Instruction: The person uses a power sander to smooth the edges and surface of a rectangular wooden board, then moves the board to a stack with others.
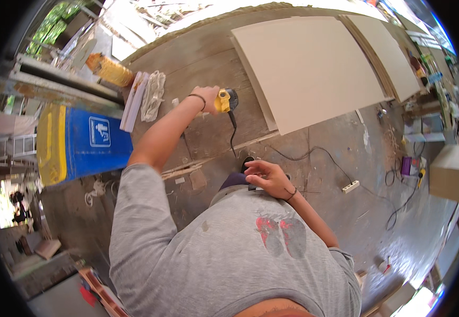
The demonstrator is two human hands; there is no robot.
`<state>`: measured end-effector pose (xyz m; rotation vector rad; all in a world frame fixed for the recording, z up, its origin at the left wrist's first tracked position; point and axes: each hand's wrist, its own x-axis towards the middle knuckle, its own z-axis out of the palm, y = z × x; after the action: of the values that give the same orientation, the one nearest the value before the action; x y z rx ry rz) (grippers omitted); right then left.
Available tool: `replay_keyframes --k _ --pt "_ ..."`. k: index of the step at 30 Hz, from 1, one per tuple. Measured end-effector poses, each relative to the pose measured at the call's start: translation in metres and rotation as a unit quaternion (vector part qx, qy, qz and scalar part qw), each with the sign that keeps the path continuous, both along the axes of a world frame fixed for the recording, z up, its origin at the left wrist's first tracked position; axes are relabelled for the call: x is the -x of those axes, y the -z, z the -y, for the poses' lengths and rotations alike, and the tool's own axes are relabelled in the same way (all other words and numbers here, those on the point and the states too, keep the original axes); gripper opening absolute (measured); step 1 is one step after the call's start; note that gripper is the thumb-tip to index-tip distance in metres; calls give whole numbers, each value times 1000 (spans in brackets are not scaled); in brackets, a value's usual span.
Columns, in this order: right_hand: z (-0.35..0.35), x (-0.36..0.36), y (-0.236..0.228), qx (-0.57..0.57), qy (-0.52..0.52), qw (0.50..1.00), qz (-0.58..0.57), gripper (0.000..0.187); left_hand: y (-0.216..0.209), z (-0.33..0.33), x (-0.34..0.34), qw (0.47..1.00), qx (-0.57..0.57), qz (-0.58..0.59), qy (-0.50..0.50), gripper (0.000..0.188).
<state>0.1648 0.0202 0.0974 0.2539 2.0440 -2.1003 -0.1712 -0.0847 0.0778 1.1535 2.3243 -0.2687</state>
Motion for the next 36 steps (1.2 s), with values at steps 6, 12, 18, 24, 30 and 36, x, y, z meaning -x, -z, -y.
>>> replay_keyframes --k 6,12,18,24,30,36 --pt "33 9 2 -4 -19 999 -44 56 -92 30 -77 974 -203 -94 31 75" --pt "75 0 -19 -103 217 936 -259 76 -147 27 -186 881 -456 -107 71 80" --pt "62 -77 34 -218 322 892 -232 78 -122 5 -300 800 -562 -10 208 81" --pt "95 -160 45 -181 448 852 -200 78 -107 18 -394 704 -624 130 313 82" --pt "130 -240 49 -156 541 810 -166 77 -140 25 -418 635 -553 377 385 94" --pt "155 -268 45 -167 584 779 -156 76 -144 30 -451 578 -561 455 378 85"
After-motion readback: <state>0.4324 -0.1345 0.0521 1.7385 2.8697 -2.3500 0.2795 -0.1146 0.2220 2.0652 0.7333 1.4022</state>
